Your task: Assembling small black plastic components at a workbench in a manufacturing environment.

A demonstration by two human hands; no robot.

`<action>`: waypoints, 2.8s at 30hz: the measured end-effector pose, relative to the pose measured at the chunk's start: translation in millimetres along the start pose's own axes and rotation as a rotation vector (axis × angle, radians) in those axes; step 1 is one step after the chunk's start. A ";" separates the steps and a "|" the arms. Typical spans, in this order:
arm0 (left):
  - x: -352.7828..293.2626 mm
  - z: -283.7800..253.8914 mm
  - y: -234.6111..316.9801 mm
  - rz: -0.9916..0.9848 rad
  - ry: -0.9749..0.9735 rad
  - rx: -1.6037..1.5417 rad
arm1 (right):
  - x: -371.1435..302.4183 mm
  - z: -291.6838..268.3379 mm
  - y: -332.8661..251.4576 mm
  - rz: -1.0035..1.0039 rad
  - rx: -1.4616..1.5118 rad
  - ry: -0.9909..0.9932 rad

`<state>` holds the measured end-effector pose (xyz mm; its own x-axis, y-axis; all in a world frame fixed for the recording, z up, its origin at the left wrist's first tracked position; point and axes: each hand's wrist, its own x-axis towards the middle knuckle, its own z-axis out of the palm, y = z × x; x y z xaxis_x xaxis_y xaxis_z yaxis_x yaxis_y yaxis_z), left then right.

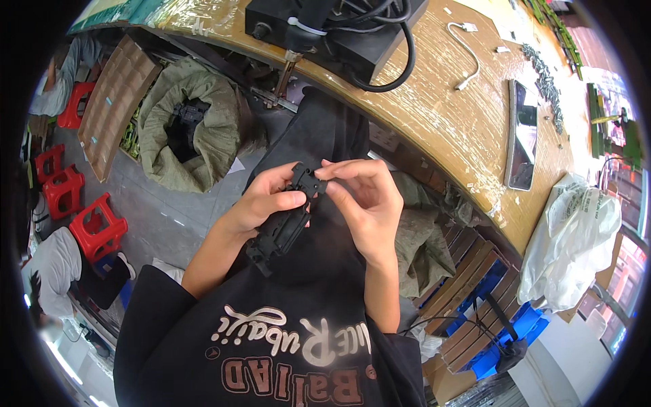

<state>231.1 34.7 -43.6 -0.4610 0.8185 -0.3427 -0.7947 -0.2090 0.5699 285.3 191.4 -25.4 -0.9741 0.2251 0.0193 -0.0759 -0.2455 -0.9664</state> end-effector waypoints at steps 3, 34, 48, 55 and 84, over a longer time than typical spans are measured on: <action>0.5 -3.4 6.2 0.010 -0.026 0.013 | 4.3 -0.4 7.7 -0.039 -0.013 -0.045; 9.1 -7.0 37.3 0.518 0.448 0.299 | -2.3 32.7 -4.6 0.551 0.182 -0.019; 1.8 -17.9 40.5 0.567 0.298 0.495 | -5.8 42.4 -10.3 0.554 0.259 -0.095; 6.5 -19.1 36.3 0.505 0.348 0.406 | -4.4 40.1 -1.9 0.548 0.231 -0.049; 11.8 -27.0 26.7 0.554 0.394 0.525 | -3.9 32.6 13.6 0.540 0.196 -0.053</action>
<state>193.8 24.3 -52.6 -0.9093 0.4060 -0.0916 -0.1735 -0.1697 0.9701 281.1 156.4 -30.2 -0.8944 -0.0269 -0.4465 0.4025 -0.4836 -0.7772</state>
